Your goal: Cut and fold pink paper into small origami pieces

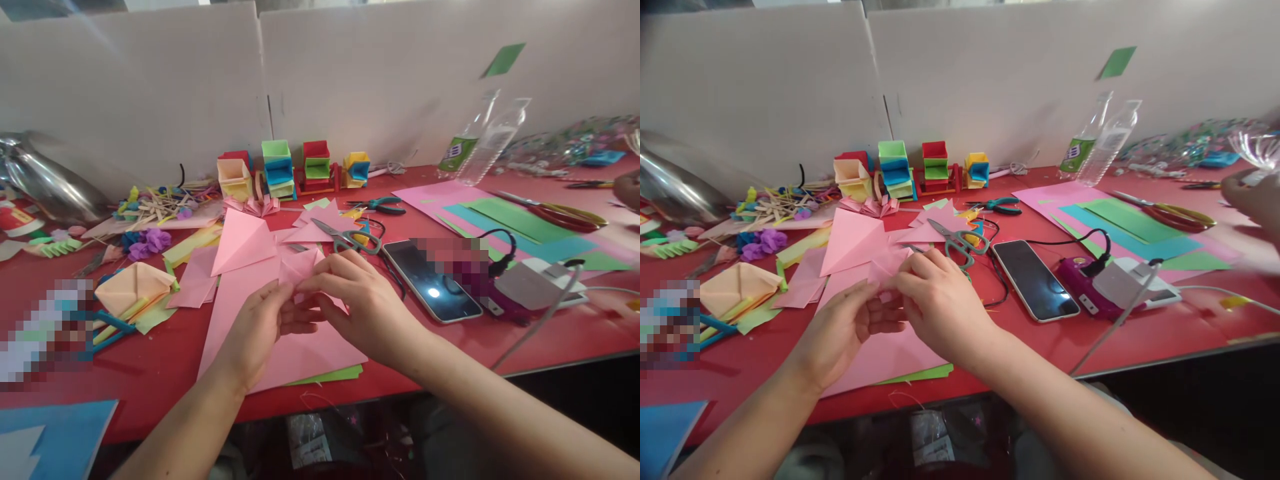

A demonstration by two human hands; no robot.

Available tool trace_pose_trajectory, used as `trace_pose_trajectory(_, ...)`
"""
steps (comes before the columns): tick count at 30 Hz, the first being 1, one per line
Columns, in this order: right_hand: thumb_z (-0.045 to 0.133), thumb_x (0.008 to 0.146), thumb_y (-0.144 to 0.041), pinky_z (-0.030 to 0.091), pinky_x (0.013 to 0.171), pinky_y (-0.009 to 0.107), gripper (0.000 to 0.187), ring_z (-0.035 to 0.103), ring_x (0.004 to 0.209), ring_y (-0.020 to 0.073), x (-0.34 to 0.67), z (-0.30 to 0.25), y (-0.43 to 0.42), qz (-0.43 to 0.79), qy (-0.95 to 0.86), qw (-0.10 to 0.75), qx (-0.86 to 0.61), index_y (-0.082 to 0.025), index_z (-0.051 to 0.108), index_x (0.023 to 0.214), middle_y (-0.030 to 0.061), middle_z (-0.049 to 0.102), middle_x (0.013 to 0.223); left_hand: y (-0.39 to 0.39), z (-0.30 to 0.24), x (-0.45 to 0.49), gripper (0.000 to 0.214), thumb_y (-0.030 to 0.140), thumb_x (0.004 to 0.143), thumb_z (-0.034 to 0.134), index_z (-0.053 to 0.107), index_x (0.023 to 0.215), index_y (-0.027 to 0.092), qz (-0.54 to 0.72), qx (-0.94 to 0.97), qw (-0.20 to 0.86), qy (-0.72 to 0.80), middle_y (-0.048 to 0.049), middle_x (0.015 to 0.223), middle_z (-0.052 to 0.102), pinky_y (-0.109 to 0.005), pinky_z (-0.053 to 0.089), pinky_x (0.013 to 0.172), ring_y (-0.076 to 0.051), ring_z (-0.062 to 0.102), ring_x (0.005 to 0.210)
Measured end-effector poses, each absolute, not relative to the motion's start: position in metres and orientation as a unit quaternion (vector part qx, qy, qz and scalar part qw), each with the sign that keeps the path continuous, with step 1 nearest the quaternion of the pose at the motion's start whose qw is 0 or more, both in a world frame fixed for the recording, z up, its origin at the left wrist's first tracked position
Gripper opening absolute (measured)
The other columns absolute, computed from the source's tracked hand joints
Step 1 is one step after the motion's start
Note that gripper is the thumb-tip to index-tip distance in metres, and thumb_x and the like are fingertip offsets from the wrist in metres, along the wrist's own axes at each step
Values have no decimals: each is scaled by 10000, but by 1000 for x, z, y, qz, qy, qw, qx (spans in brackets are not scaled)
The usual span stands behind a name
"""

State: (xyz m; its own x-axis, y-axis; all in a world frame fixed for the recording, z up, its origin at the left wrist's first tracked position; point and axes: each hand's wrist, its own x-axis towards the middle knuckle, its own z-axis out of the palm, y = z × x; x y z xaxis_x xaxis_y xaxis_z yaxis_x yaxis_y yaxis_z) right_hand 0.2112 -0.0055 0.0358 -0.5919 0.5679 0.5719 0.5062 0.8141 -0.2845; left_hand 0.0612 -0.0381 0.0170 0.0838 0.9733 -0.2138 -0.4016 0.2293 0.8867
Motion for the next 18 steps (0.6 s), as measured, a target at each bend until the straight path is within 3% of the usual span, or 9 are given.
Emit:
trace_pose_trajectory(7,635,752,-148,417,717,302,37,508,757,155,213,40,0,165,-856,322,-369,-185,640,756,17,586,748,-38,17,59,227,340,780,573,623,789,118,487,357,652,459,-86,752,704,-349,539,682,-235,686,749)
trace_pose_trajectory(12,639,758,-161,411,704,276,50,496,751,139,215,48,-1,224,-848,308,-370,-184,643,714,8,575,738,-39,21,60,214,320,779,568,623,772,112,478,350,671,445,-83,744,705,-324,532,655,-249,693,740)
trace_pose_trajectory(18,613,771,-156,408,722,291,63,501,773,147,214,46,0,189,-851,309,-380,-178,625,713,14,566,753,-40,21,61,200,293,801,540,639,787,120,481,332,691,426,-84,745,714,-312,530,646,-244,695,740)
